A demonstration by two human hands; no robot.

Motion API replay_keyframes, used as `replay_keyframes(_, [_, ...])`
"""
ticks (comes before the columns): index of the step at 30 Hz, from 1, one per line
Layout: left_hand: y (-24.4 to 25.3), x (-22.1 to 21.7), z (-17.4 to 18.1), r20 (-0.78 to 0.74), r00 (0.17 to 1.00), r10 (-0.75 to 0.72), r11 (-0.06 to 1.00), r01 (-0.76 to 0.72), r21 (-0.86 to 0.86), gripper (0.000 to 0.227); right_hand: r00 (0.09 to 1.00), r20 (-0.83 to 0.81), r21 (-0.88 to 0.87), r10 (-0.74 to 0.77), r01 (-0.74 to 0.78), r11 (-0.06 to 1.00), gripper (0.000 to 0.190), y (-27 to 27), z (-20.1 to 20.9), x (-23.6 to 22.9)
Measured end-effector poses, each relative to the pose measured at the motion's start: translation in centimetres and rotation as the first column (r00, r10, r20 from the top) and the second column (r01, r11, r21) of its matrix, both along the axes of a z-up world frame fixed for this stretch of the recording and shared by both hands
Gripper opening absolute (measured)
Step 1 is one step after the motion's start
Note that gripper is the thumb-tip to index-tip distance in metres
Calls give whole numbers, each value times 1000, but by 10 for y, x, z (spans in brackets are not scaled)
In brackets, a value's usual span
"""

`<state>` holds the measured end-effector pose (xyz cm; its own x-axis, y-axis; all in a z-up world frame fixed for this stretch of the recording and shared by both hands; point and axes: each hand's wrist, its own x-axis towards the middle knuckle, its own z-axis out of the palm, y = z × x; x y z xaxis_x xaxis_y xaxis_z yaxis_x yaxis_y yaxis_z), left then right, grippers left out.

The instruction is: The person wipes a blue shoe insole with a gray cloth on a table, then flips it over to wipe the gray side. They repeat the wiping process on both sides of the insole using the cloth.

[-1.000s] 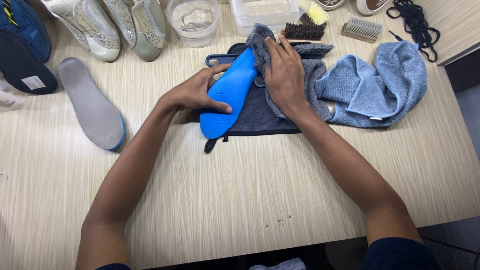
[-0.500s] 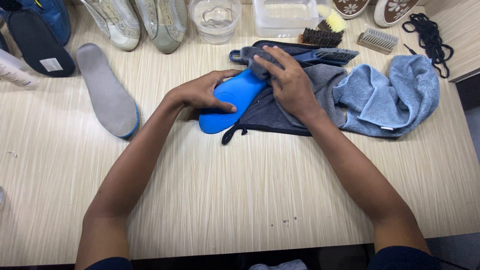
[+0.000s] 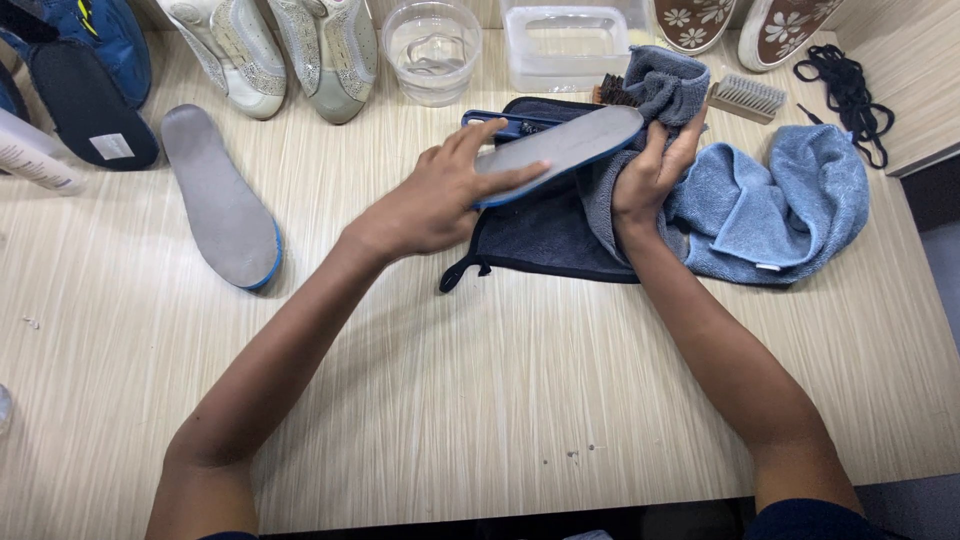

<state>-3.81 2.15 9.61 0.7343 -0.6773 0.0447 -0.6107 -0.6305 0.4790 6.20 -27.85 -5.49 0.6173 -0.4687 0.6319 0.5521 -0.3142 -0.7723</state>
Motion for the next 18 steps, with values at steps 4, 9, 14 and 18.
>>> replay_keyframes(4, [-14,-7,-46,-14,998,59,954,-52,294,71,982,135,63,130,-139,988,41,29,56,-35])
replay_keyframes(9, [-5,3,-41,-121,988,96,995,-100,-20,70,986,121,52,115,-122,991,52,40,71,-60])
replay_keyframes(14, [15,27,-76,-183,975,127,913,-187,-363,42,999,36,-277,-36,45,960,36,42,79,-62])
replay_keyframes(18, [17,27,-75,-225,969,98,839,-203,-506,26,999,40,-466,34,-12,885,23,49,98,-60])
